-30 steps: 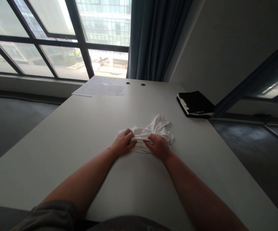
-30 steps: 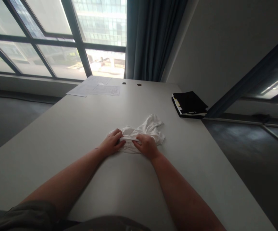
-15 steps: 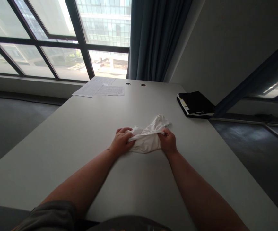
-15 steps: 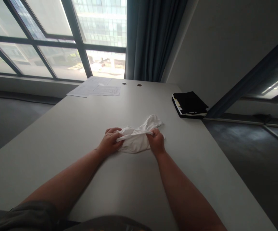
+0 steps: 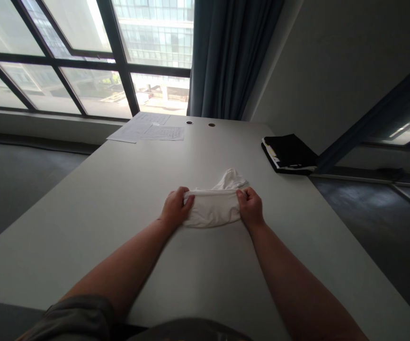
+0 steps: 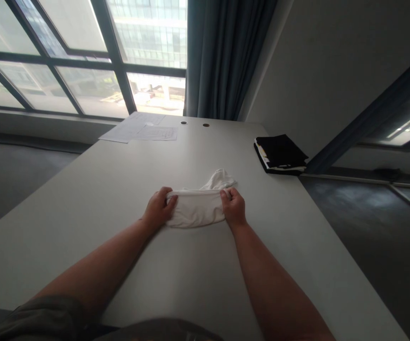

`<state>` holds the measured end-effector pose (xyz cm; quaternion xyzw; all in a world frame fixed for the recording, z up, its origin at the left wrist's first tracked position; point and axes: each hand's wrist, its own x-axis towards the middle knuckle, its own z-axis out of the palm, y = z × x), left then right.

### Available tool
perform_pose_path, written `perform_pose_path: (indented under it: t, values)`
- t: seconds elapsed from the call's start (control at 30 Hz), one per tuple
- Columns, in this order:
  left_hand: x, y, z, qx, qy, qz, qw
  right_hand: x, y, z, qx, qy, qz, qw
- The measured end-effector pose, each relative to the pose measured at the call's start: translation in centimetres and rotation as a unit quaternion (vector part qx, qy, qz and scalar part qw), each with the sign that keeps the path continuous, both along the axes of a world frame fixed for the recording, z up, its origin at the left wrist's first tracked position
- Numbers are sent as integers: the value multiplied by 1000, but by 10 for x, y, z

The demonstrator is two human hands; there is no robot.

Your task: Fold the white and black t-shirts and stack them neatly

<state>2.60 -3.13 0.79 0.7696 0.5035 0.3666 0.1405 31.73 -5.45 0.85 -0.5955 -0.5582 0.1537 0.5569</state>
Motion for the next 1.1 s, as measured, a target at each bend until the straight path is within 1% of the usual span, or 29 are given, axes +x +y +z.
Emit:
perform_pose_path:
  t: [0.03,0.1,0.17,0.23,0.3,0.33,0.4,0.47,0.53,0.6,0.67,0.7,0.77,0.83,0.87,0.93,0.97,1.03,1.07,1.1]
  values:
    - [-1,3,-1,7,-14,14,1000,-1,-2,1,2,-36,-21,999]
    - [-4,9,-2,12,-34,28,999,-2,-4,3,10,-84,-37,996]
    - [-7,13,-2,12,-34,27,999,0,-5,4,24,-98,-53,993]
    - [-9,16,-1,13,-13,22,1000,4,-3,5,41,-99,-78,991]
    - [-9,17,-1,8,15,27,999,9,-1,4,48,-102,-87,990]
    - [-9,17,-1,3,24,34,999,11,0,3,44,-107,-80,990]
    - [-10,19,-2,-12,22,52,998,15,2,2,24,-117,-40,992]
    - [-15,23,-2,-38,-14,74,996,17,4,0,-6,-124,16,992]
    - [-26,31,-3,-73,-72,114,988,17,6,-3,-33,-140,73,987]
    - [-43,42,-4,-96,-135,181,969,16,7,-6,-57,-169,116,977]
    - [-62,55,-5,-94,-194,250,944,13,8,-10,-73,-205,150,964]
    - [-70,60,-7,-88,-223,272,932,12,9,-11,-77,-221,161,959]
    - [-81,69,-10,-68,-281,285,914,11,11,-15,-72,-247,174,950]
    - [-86,73,-14,-38,-316,275,907,10,13,-17,-59,-258,170,949]
    - [-86,73,-15,-22,-317,269,909,10,13,-16,-48,-256,161,952]
    - [-81,70,-16,4,-283,243,928,10,13,-13,-9,-243,128,961]
    - [-77,67,-15,8,-252,209,945,9,11,-10,21,-234,104,966]
    - [-69,59,-12,-6,-162,101,982,7,5,-1,85,-215,50,972]
    - [-64,55,-10,-20,-103,45,993,5,2,3,112,-206,33,971]
    - [-59,51,-8,-35,-40,1,999,2,-2,7,129,-202,28,970]
